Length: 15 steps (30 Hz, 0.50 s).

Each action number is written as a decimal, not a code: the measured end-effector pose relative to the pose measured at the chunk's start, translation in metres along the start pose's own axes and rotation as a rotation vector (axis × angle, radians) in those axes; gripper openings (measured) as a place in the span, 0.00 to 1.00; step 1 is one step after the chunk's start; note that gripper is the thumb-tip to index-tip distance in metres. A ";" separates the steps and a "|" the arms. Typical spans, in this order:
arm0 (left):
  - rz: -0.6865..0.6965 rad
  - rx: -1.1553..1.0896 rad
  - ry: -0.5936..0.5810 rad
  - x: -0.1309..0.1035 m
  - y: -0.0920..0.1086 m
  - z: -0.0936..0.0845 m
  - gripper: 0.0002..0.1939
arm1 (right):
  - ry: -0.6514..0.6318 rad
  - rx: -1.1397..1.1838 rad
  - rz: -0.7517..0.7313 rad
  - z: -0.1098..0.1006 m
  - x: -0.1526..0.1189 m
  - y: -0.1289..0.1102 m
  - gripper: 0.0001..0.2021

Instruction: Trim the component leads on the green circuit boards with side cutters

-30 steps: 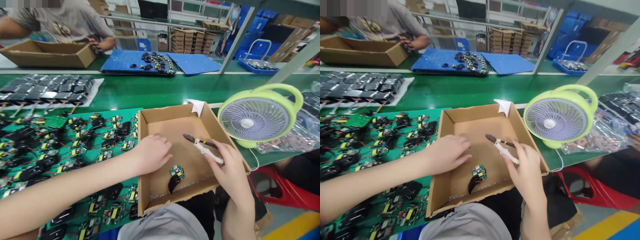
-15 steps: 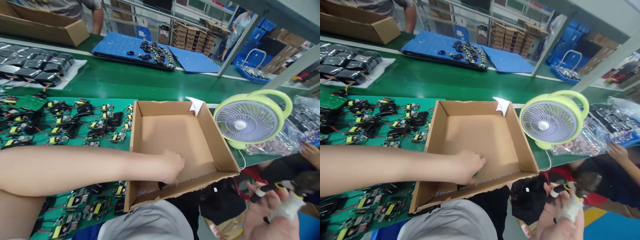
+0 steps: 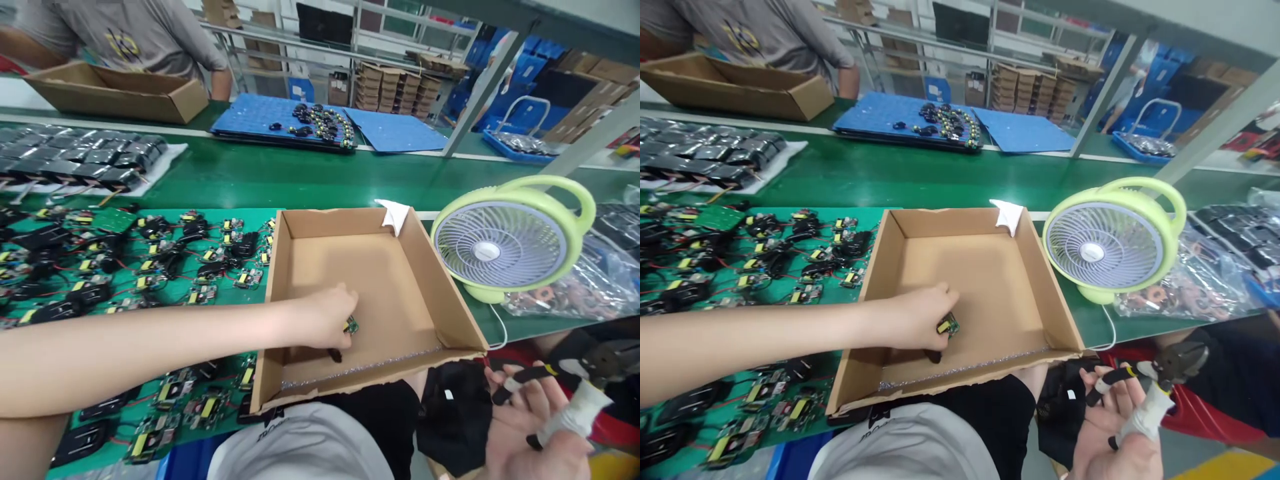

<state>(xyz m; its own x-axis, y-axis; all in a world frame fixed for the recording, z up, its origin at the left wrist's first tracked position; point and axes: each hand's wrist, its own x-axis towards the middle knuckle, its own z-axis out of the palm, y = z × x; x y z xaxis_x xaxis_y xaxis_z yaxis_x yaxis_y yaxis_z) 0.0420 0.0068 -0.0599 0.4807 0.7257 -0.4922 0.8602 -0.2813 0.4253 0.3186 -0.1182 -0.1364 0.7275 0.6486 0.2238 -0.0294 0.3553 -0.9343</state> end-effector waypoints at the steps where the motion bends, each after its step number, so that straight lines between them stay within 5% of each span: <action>1: -0.007 -0.042 0.027 0.000 -0.006 -0.005 0.23 | 0.003 -0.009 -0.026 -0.001 0.002 0.001 0.23; 8: 0.019 -0.398 0.074 0.014 -0.036 -0.027 0.15 | 0.005 0.051 0.018 0.007 -0.002 0.006 0.33; 15: 0.206 -0.696 0.042 0.024 -0.031 -0.028 0.17 | -0.247 -0.052 -0.079 0.013 -0.012 0.003 0.24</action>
<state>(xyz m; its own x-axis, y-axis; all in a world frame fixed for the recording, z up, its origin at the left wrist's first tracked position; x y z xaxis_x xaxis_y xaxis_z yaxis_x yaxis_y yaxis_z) 0.0219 0.0502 -0.0638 0.6021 0.7285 -0.3268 0.4390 0.0397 0.8976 0.3002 -0.1161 -0.1387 0.5368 0.7668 0.3518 0.0613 0.3805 -0.9228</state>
